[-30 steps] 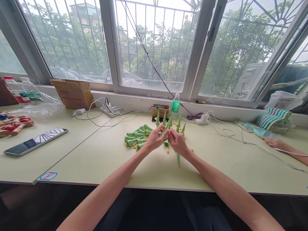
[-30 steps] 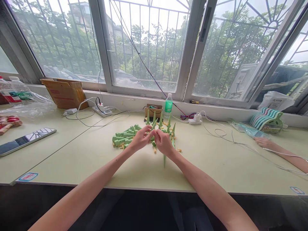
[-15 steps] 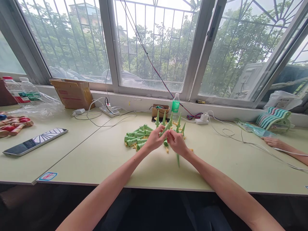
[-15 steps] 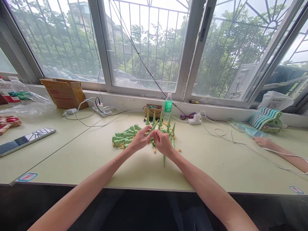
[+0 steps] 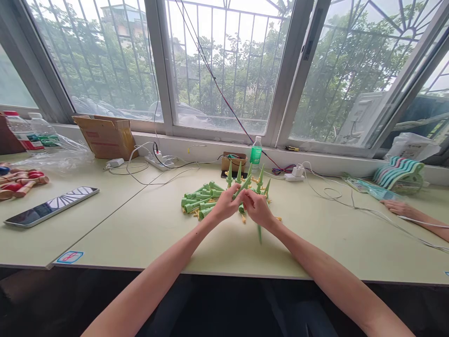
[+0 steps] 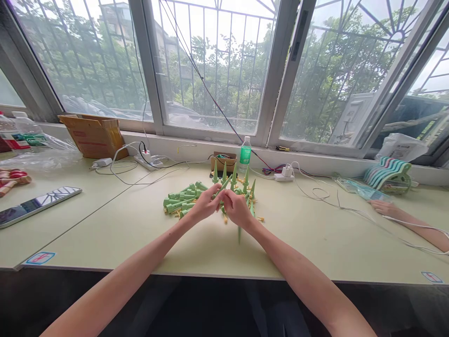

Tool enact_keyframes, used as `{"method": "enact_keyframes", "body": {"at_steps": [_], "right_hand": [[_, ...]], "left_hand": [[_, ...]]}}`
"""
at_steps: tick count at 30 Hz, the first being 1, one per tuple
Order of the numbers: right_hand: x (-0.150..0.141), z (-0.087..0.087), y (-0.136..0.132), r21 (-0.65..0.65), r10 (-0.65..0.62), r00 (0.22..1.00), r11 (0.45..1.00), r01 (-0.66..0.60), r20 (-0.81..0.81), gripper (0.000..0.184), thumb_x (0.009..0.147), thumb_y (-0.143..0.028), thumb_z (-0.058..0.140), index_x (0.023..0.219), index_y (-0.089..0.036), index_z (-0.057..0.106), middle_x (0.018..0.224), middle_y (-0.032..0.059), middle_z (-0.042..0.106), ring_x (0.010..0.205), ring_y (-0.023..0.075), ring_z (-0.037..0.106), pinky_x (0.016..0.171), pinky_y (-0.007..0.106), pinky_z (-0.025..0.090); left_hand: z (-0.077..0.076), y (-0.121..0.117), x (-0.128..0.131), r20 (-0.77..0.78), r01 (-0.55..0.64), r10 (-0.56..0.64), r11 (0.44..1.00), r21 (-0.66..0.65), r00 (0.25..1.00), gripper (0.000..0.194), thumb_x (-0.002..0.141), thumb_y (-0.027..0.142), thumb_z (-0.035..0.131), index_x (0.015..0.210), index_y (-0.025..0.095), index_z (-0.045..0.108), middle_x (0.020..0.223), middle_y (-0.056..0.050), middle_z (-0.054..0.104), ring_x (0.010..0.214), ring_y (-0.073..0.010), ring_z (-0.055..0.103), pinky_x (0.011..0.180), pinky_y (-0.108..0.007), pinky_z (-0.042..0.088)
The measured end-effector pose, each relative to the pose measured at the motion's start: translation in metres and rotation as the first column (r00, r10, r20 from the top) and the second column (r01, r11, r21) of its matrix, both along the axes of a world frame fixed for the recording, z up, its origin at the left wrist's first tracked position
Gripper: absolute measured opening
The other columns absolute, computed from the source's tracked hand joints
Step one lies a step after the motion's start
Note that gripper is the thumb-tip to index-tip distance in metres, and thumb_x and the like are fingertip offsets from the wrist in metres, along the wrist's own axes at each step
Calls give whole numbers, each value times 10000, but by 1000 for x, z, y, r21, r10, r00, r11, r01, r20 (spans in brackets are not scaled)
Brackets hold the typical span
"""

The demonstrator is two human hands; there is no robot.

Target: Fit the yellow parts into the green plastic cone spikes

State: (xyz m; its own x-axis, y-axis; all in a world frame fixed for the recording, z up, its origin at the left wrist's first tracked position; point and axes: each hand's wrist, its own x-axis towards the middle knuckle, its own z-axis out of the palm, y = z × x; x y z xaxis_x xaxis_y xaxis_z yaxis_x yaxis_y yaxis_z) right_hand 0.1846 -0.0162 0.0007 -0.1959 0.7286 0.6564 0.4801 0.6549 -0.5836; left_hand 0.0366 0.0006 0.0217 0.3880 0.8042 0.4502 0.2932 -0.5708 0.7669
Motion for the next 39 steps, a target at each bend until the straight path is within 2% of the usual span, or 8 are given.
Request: {"method": "enact_keyframes", "body": {"at_steps": [3,6,19,28,32,39], "right_hand": [[1,-1,2,1,-1,1000,1000,1,-3,309,973,-371,372,722,-212,456,558,-28,496,469,106,409,494,229,350],[1,-2,3,16,-20,1000,1000,20,3,312,972,-386,374,721,-215,445,557,-31,474,463,105,374,482,230,330],[2,-3,4,15,-35,999,999,35,17,295,969,-370,356,730,-214,430,570,-32,457,488,112,367,503,232,325],[1,0,2,7,-75,997,997,76,-36,350,968,-437,372,728,-206,478,547,-43,417,480,108,338,489,232,305],[2,2,1,5,-115,992,993,115,-53,356,966,-449,384,722,-206,473,537,-47,410,471,106,342,492,231,304],[3,1,3,8,-141,989,990,142,-46,347,964,-446,395,738,-202,494,540,-46,418,474,108,372,501,227,309]], "left_hand": [[1,-2,0,23,42,-41,998,-52,999,334,924,510,376,804,202,423,516,62,435,435,-85,420,440,-197,330],[2,-3,0,45,64,-62,996,-59,997,335,930,508,358,797,205,408,494,67,423,422,-84,414,445,-201,333],[-3,0,-1,12,5,-6,999,40,1000,273,940,447,358,885,203,469,619,47,489,507,-84,438,517,-212,355],[-4,1,1,3,-24,24,997,76,1000,273,940,441,361,953,205,496,691,26,542,544,-96,477,537,-212,388],[-3,1,1,-10,-16,16,997,72,1000,279,941,454,366,978,207,491,735,17,582,521,-93,488,523,-211,385],[-4,3,1,-10,-24,25,998,64,1000,287,944,470,360,935,206,474,733,21,553,528,-89,477,528,-207,386]]}}
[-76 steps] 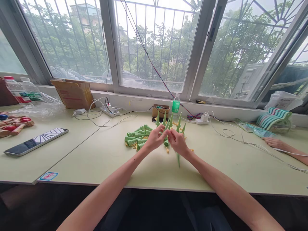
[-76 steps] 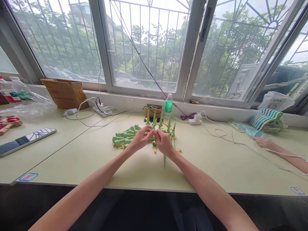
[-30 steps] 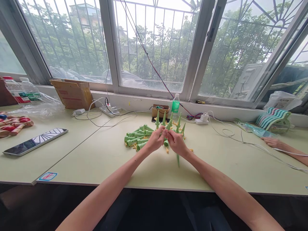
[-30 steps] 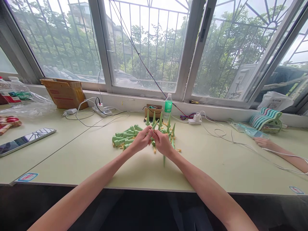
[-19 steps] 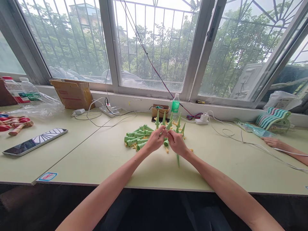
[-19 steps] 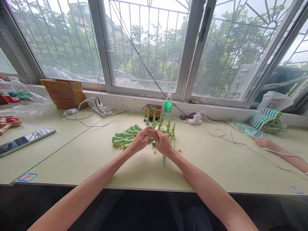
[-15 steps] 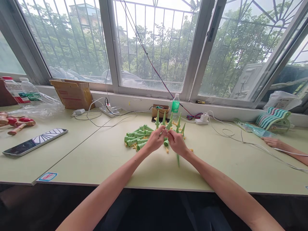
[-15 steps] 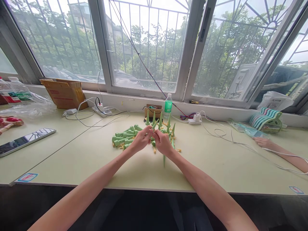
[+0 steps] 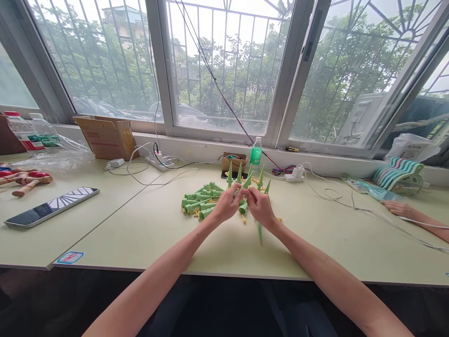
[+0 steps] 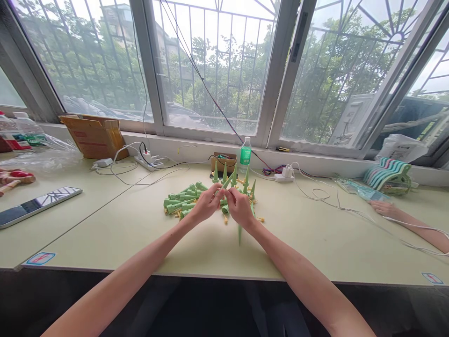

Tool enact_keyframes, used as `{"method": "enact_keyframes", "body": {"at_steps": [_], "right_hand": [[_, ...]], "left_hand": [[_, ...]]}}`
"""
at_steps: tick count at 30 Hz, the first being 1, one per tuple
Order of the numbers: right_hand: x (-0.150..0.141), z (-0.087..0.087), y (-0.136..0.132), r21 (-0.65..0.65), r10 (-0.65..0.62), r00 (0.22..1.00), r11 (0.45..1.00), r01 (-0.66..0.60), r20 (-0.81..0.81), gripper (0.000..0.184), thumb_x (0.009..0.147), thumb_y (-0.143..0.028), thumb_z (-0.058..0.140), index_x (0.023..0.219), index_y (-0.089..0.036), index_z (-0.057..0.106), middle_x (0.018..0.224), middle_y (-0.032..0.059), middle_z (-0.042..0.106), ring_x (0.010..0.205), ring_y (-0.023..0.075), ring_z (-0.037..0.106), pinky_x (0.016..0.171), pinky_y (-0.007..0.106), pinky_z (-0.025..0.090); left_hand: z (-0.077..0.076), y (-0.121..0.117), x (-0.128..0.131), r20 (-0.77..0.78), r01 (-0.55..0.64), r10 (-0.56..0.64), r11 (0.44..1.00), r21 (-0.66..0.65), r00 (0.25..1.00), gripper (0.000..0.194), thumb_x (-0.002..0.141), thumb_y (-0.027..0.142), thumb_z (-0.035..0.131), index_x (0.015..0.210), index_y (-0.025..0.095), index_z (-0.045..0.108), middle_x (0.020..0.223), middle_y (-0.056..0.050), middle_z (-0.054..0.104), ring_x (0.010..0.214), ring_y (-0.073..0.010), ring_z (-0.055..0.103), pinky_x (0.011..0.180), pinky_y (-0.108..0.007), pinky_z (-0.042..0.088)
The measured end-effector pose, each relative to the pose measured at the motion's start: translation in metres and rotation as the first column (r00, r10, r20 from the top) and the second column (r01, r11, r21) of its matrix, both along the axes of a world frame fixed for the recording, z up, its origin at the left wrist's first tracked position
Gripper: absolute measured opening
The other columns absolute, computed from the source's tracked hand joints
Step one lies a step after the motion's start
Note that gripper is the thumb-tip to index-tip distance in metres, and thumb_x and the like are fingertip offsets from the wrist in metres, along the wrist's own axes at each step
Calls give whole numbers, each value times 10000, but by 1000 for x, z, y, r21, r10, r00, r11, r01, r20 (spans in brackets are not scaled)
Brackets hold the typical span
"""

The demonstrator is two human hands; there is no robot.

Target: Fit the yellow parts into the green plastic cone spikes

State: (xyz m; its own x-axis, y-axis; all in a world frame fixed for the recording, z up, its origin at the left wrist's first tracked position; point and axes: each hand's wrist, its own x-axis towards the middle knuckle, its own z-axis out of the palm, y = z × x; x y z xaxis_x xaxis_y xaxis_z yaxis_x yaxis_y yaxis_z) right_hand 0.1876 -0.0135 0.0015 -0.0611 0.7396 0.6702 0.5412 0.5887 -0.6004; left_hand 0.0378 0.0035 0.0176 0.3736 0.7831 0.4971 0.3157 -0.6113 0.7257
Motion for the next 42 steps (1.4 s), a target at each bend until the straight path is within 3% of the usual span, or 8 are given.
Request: {"method": "enact_keyframes", "body": {"at_steps": [8,27,42], "right_hand": [[-1,1,-2,-22,21,1000,1000,-21,-12,312,960,-452,410,826,-197,531,577,-40,464,478,101,377,498,215,304],[-2,2,-2,-6,-14,999,1000,14,29,358,954,-429,405,682,-199,446,528,-51,402,473,98,347,508,223,295],[-3,2,-3,-22,-15,1000,1000,15,18,345,954,-411,404,677,-205,418,529,-45,427,472,103,365,503,231,291]], "left_hand": [[0,0,0,18,-36,36,999,3,999,315,953,480,342,917,200,483,702,19,553,526,-86,485,524,-193,386],[-3,2,-1,49,-1,1,1000,-10,999,323,952,478,356,938,190,500,598,55,455,464,-74,450,486,-195,374],[-4,4,-2,24,6,-6,1000,7,1000,306,943,467,369,970,188,494,696,26,516,491,-71,448,486,-197,373]]}}
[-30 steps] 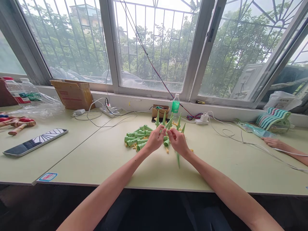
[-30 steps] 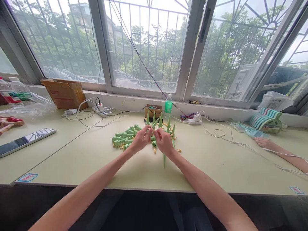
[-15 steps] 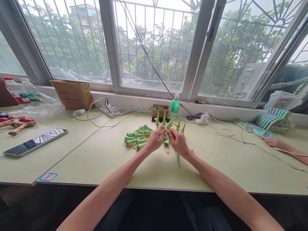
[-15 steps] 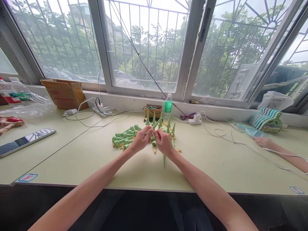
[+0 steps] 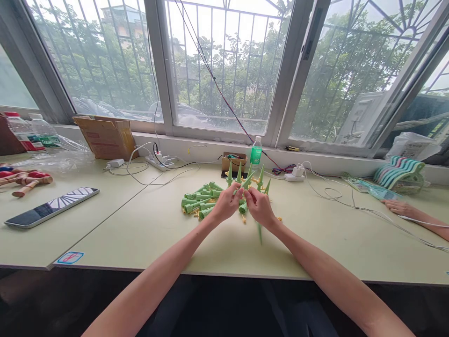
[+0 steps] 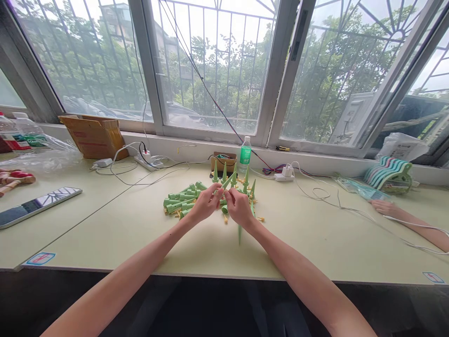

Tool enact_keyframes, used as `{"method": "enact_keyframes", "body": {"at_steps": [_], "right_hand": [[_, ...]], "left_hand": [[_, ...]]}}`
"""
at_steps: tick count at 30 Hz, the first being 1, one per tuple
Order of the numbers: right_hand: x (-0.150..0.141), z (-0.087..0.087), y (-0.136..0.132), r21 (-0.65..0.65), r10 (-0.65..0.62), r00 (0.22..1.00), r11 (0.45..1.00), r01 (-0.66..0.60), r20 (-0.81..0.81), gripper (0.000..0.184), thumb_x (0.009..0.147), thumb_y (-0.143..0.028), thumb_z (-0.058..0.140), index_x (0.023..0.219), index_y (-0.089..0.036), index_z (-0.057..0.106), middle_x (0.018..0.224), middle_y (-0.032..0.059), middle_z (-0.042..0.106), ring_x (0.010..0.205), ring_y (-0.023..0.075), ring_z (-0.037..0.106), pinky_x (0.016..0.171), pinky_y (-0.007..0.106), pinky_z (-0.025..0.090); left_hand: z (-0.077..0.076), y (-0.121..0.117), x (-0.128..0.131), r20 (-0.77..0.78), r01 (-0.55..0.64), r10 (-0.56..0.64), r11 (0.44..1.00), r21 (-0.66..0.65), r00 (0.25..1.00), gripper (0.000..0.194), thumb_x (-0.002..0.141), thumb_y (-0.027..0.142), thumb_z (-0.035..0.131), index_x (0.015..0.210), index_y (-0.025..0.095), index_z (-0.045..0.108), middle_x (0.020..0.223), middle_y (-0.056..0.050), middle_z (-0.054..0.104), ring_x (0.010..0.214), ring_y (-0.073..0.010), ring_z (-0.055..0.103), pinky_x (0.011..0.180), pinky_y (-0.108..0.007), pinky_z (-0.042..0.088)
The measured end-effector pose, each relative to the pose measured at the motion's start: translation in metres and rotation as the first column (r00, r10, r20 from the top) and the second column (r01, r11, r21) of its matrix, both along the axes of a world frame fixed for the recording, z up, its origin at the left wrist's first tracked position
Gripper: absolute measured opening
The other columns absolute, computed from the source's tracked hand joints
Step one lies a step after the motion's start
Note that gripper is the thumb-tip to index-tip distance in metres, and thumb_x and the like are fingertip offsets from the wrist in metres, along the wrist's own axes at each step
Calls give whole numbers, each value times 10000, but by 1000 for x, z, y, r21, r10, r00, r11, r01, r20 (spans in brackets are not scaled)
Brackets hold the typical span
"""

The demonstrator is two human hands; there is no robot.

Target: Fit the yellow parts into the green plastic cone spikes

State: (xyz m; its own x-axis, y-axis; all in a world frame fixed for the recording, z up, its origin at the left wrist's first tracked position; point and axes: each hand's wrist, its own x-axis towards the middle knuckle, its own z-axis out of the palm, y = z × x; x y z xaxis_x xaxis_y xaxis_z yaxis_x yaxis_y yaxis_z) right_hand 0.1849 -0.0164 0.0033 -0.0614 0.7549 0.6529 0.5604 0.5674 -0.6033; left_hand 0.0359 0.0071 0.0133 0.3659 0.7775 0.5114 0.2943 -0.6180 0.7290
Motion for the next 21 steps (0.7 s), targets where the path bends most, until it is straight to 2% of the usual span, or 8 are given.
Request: {"method": "enact_keyframes", "body": {"at_steps": [21], "right_hand": [[1,1,1,13,-11,1000,1000,11,-1,378,953,-444,397,659,-206,399,517,-55,363,472,99,316,491,231,273]], "left_hand": [[1,-1,0,-9,8,-8,1000,0,1000,338,942,492,369,1013,188,498,690,22,523,471,-72,445,468,-190,361]]}}
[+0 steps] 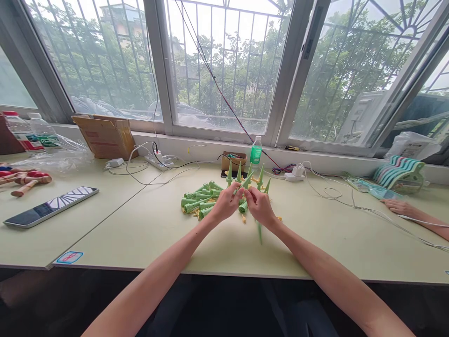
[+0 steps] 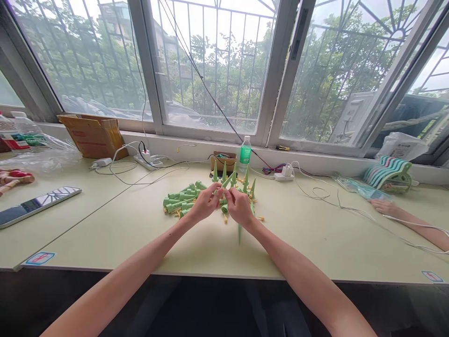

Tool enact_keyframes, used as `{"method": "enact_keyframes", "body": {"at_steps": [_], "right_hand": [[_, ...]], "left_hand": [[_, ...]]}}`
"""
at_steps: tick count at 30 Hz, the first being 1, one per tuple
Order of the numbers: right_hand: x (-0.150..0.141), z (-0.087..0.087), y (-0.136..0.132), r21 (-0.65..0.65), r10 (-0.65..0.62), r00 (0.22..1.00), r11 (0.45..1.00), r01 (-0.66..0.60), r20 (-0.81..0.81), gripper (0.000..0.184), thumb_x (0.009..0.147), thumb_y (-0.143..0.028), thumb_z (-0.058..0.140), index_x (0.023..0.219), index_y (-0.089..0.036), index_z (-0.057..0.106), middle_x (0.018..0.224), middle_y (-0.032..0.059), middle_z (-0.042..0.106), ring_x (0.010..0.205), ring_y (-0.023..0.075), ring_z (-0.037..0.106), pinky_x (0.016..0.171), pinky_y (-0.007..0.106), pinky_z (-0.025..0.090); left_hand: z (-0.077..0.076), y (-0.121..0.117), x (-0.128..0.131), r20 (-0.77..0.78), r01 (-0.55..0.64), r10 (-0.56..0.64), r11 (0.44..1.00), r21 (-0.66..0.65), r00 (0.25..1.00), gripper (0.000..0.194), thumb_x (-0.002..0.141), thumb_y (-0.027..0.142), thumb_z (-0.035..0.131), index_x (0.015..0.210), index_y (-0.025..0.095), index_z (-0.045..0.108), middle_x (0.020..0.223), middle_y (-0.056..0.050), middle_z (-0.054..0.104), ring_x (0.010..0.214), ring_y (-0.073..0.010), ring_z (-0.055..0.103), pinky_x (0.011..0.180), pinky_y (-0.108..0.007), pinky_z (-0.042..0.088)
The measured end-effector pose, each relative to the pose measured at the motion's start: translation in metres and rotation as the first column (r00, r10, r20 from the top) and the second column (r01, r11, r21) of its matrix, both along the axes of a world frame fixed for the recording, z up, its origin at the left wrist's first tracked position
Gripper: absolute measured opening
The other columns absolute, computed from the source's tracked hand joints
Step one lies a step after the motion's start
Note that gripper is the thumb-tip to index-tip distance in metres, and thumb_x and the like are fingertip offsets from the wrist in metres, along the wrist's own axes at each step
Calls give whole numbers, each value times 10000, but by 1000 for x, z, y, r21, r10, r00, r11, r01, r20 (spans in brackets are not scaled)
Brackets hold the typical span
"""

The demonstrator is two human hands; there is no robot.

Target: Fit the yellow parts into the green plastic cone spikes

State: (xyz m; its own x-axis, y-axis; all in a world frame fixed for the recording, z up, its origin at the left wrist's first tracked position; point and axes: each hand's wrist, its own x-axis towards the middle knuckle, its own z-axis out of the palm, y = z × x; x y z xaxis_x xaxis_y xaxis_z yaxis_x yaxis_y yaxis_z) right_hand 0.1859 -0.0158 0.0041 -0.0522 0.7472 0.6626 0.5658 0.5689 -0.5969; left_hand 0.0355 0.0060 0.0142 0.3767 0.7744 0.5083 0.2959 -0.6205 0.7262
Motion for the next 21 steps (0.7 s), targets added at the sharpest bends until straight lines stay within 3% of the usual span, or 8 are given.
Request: {"method": "enact_keyframes", "body": {"at_steps": [21], "right_hand": [[0,0,0,7,29,1000,1000,-29,-12,409,955,-476,390,644,-210,366,529,-52,360,483,100,293,487,238,260]], "left_hand": [[3,-1,-1,-15,-11,11,1000,23,1000,329,930,495,390,990,190,499,661,29,528,450,-74,443,470,-194,369]]}}
